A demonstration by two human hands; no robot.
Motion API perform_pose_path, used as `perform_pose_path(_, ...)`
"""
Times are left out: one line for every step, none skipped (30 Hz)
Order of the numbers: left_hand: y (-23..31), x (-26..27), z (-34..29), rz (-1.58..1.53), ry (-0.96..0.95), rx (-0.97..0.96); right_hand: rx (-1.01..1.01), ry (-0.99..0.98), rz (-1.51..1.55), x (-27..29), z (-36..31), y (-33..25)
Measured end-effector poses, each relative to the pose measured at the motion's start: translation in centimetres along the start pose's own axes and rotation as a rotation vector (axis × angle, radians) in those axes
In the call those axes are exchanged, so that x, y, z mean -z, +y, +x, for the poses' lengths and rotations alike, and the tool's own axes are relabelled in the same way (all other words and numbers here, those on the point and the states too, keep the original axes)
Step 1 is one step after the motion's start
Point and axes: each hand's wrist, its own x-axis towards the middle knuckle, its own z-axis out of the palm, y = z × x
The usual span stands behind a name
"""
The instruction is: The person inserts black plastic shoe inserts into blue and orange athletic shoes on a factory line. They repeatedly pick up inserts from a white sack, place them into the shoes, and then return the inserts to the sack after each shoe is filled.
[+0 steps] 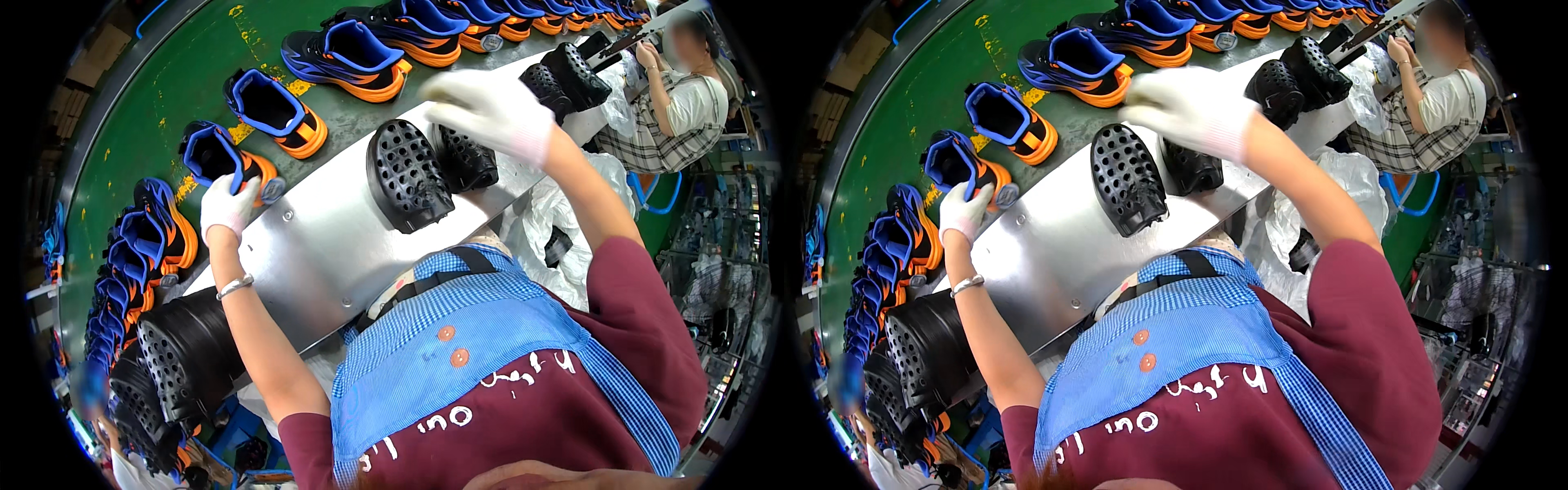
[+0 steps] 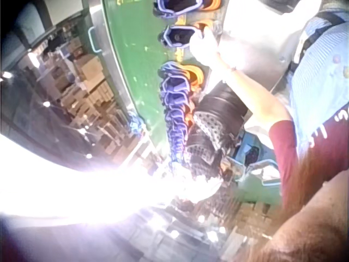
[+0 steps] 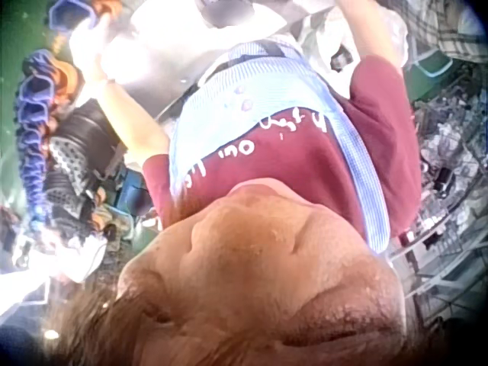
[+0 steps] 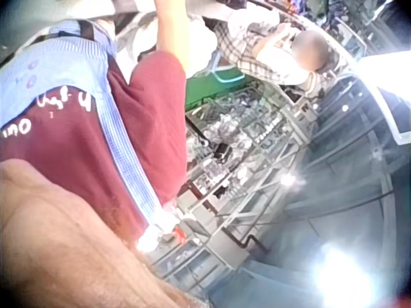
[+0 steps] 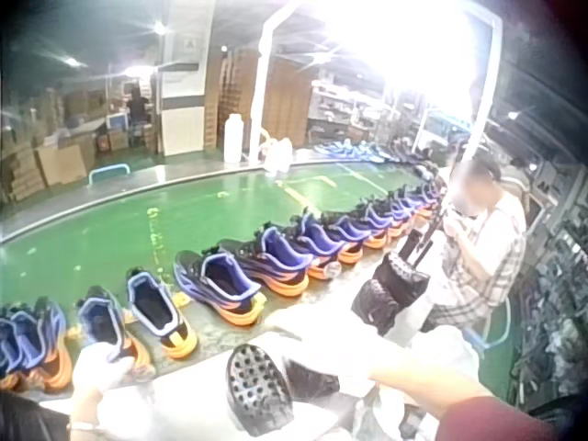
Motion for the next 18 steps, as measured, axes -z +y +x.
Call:
perform_pose_path(-0.5, 0.2, -0.8, 0.083, 0.074, -0.041, -0.169, -0.083, -0.040, 0.9, -2.0, 0.1)
perform_pose_path(-1.0, 0.4, -1.6, 0.171, 0.148, -0.079, -0.288, -0.068, 0.030, 0.3, -3.8, 0.8)
perform_pose_path(-1.9, 0.4, -2.1, 0.204, 0.197, -0.091, -0.275, -0.044, -0.026, -0.2, -5.6, 1.3)
perform_pose_path(-1.7, 0.4, -2.6, 0.214, 0.204, -0.083, -0.259, -0.021, -0.078, -0.8, -7.0, 1.7)
perform_pose_path(-0.9, 0.8, -3.8, 0.211, 0.307, -0.131, -0.266, -0.017, -0.124, -1.3, -8.0, 1.2)
perform_pose_path(-0.3, 1.0, -5.0, 0.218, 0.411, -0.176, -0.269, -0.014, -0.164, -2.0, -8.6, 1.0)
perform_pose_path(0.9, 1.0, -5.5, 0.237, 0.470, -0.186, -0.324, -0.063, -0.196, -2.6, -8.9, 1.2)
perform_pose_path(2.8, 1.4, -6.4, 0.262, 0.538, -0.201, -0.323, -0.013, -0.180, -3.5, -9.3, 1.8)
perform_pose_path(3.7, 1.1, -7.0, 0.264, 0.604, -0.239, -0.321, -0.001, -0.186, -4.0, -9.5, 2.2)
perform_pose_path(4.4, 0.7, -7.4, 0.258, 0.669, -0.281, -0.324, 0.012, -0.200, -4.3, -9.6, 2.5)
perform_pose_path(5.5, 0.6, -8.0, 0.234, 0.668, -0.278, -0.313, 0.023, -0.195, -4.3, -9.6, 2.7)
perform_pose_path(6.3, 0.6, -8.6, 0.206, 0.667, -0.274, -0.295, 0.034, -0.210, -4.3, -9.5, 2.9)
perform_pose_path(6.3, 0.3, -8.8, 0.131, 0.643, -0.300, -0.278, 0.031, -0.208, -4.5, -9.5, 3.1)
perform_pose_path(6.2, -0.1, -8.9, 0.066, 0.599, -0.341, -0.260, 0.028, -0.210, -4.5, -9.4, 3.1)
perform_pose_path(6.5, -0.4, -9.2, 0.002, 0.542, -0.354, -0.247, 0.028, -0.208, -4.4, -9.3, 3.2)
perform_pose_path(6.9, -0.8, -9.3, -0.062, 0.484, -0.367, -0.283, 0.004, -0.195, -4.2, -9.3, 3.2)
perform_pose_path(6.9, -1.3, -9.6, -0.071, 0.462, -0.381, -0.312, -0.026, -0.178, -4.4, -9.2, 3.0)
perform_pose_path(7.0, -1.7, -9.7, -0.080, 0.441, -0.398, -0.295, -0.029, -0.174, -4.6, -9.3, 2.8)
